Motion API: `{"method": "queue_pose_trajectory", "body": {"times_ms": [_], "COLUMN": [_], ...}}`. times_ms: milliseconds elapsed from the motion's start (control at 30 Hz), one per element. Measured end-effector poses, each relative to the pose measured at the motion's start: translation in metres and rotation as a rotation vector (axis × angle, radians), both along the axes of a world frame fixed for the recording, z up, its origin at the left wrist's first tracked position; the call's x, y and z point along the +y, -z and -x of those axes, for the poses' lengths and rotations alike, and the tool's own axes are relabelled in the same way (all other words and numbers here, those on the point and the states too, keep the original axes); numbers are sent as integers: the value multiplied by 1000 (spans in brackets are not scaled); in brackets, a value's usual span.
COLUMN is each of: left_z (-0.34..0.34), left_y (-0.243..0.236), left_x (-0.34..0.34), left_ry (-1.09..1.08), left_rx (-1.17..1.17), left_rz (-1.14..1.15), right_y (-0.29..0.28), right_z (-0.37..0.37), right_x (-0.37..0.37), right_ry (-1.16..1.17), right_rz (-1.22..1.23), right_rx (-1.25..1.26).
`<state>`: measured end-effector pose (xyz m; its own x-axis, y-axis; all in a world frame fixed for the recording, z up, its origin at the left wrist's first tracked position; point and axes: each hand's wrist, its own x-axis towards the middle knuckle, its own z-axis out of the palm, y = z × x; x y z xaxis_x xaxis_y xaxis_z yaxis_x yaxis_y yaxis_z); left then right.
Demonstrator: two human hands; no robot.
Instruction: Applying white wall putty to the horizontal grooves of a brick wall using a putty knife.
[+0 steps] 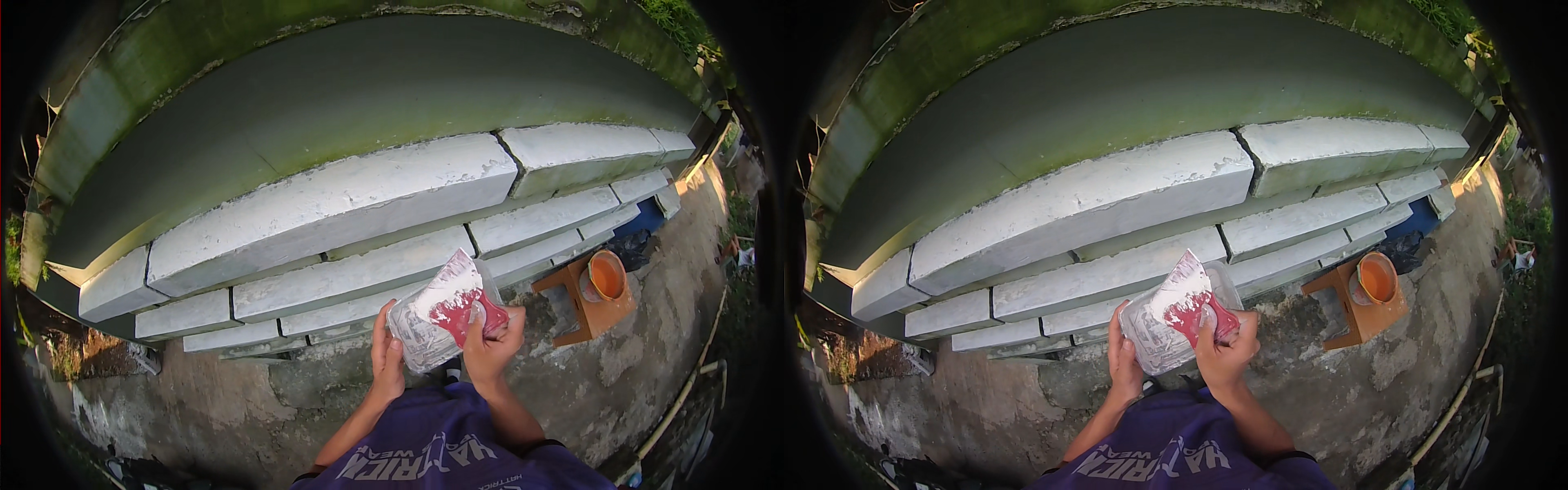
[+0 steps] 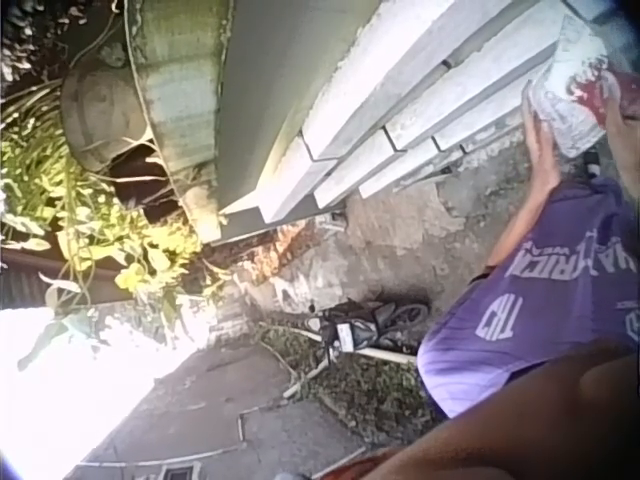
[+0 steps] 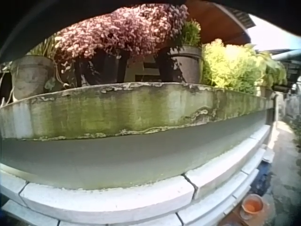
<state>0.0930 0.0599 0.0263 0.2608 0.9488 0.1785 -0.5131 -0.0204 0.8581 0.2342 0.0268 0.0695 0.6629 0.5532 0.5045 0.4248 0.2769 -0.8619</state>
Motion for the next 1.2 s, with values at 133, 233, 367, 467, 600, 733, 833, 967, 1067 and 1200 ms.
{"method": "queue_pose_trajectory", "body": {"times_ms": [133,233,367,467,600,733,833,967,1067,1200], "left_z": [0,1,-3,-2,-5,5,17,27,29,27], "left_y": [6,7,9,8,9,18,29,40,37,46], "left_x": [-1,-1,-1,3,6,12,13,11,9,11], "left_ry": [-8,0,25,28,-17,-59,-84,-134,-142,-153], "left_rx": [12,29,27,43,45,18,24,64,50,56], "left_rz": [-16,-22,-11,13,22,38,59,68,87,72], "right_y": [-3,-2,2,-2,-2,-21,-37,-71,-88,-102], "right_z": [1,-5,-3,7,0,-27,-54,-82,-98,-111], "right_x": [-10,-8,-5,-2,2,5,11,21,26,57], "right_ry": [-7,72,61,-28,-112,-93,-80,-28,120,125], "right_rz": [-4,-56,73,59,15,-121,-334,-455,-409,-412], "right_rx": [27,-21,-137,-85,76,321,499,526,-3,-667]}}
